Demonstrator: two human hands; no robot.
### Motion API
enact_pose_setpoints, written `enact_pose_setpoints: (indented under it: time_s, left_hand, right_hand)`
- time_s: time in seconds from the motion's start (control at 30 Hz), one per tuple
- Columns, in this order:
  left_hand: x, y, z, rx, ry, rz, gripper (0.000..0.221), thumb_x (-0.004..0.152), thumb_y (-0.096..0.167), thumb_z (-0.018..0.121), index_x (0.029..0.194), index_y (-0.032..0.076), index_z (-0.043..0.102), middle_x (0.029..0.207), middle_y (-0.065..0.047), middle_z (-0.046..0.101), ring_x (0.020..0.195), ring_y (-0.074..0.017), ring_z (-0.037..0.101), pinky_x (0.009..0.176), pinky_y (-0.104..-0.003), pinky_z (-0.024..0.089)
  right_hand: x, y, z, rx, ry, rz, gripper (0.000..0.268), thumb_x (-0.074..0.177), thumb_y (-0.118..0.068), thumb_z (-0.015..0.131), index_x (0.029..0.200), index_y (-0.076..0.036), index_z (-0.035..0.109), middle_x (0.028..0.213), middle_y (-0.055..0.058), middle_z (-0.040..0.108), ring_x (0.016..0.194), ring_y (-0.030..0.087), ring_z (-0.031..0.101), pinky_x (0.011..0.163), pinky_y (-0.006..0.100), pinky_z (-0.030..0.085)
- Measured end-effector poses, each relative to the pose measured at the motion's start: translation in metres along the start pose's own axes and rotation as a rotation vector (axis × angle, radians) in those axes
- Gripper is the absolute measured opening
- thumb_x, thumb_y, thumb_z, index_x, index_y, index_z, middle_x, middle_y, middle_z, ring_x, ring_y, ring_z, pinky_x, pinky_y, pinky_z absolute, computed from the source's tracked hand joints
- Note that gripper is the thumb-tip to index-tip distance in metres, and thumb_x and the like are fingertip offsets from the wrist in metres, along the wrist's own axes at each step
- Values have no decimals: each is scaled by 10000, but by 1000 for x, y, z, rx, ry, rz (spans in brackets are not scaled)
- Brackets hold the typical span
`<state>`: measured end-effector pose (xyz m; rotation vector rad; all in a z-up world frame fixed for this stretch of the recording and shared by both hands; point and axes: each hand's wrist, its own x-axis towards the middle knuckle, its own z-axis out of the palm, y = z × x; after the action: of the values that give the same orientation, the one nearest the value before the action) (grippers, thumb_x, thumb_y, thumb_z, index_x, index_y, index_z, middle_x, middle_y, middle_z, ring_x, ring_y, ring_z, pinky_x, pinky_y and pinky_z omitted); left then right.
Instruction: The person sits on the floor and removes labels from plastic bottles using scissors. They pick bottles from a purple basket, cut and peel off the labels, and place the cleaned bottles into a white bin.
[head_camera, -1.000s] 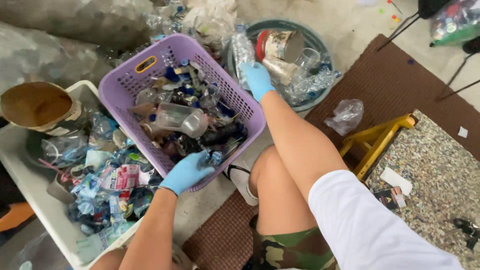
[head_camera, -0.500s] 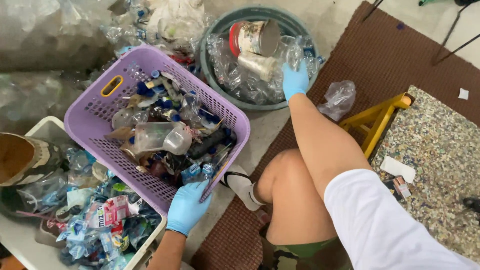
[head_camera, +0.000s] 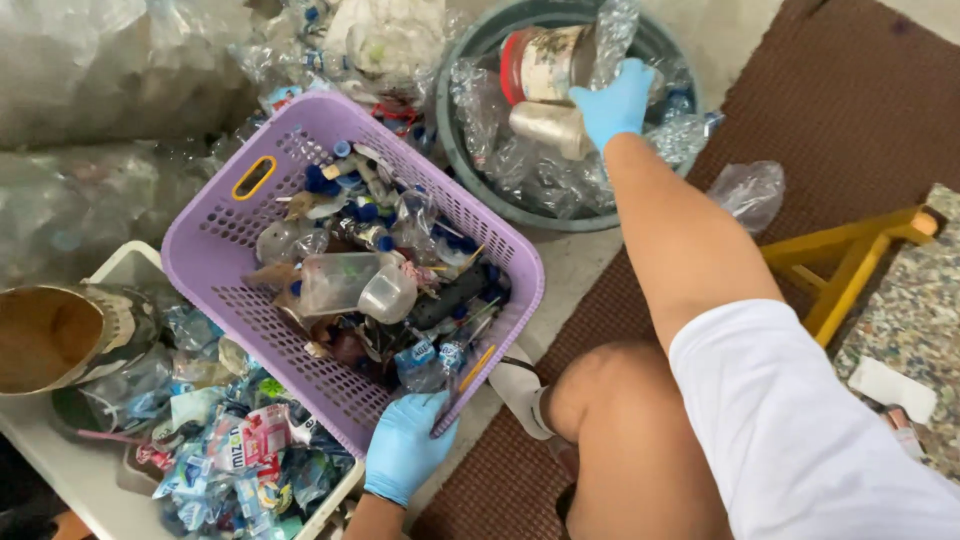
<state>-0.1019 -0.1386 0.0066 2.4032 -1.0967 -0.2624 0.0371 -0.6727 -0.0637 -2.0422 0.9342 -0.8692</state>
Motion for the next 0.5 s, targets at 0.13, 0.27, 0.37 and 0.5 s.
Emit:
enact_pose_setpoints:
  time_s: [0.13,0.27,0.37,0.5]
  left_hand:
    - [-6,-5,7,-21,-53,-29,398,754,278,763,1114,114,715,917,-53,726,804,-273,665,752,-377,532]
    - [-15,-14,18,7,-65,-46,424,759,332,794,1121,125,719,975,-37,720,868,-245,669,810,-360,522]
    - [-16,-15,21,28,-95,-39,430,791,327,786,1158,116,708,1018,-6,719,945,-225,666,861,-359,519]
    - [-13,-14,16,-42,-111,-53,422,733,262,800,1118,106,728,1019,1,737,953,-229,686,844,-359,534]
  right_hand:
    - [36,15,26,-261,1,32,808,709,-336,1020,1182,10,463,1167,201,541,1018,374,656,950,457,558]
    - [58,24,46,-111,63,27,722,818,-244,950,1250,33,443,1195,211,609,1078,347,695,991,420,578]
    - [47,5,47,-157,6,14,717,837,-264,925,1267,36,438,1203,227,606,1085,359,688,1001,428,559]
    - [40,-4,44,-258,-78,-9,710,873,-304,875,1301,43,427,1219,261,601,1101,384,674,1021,443,522]
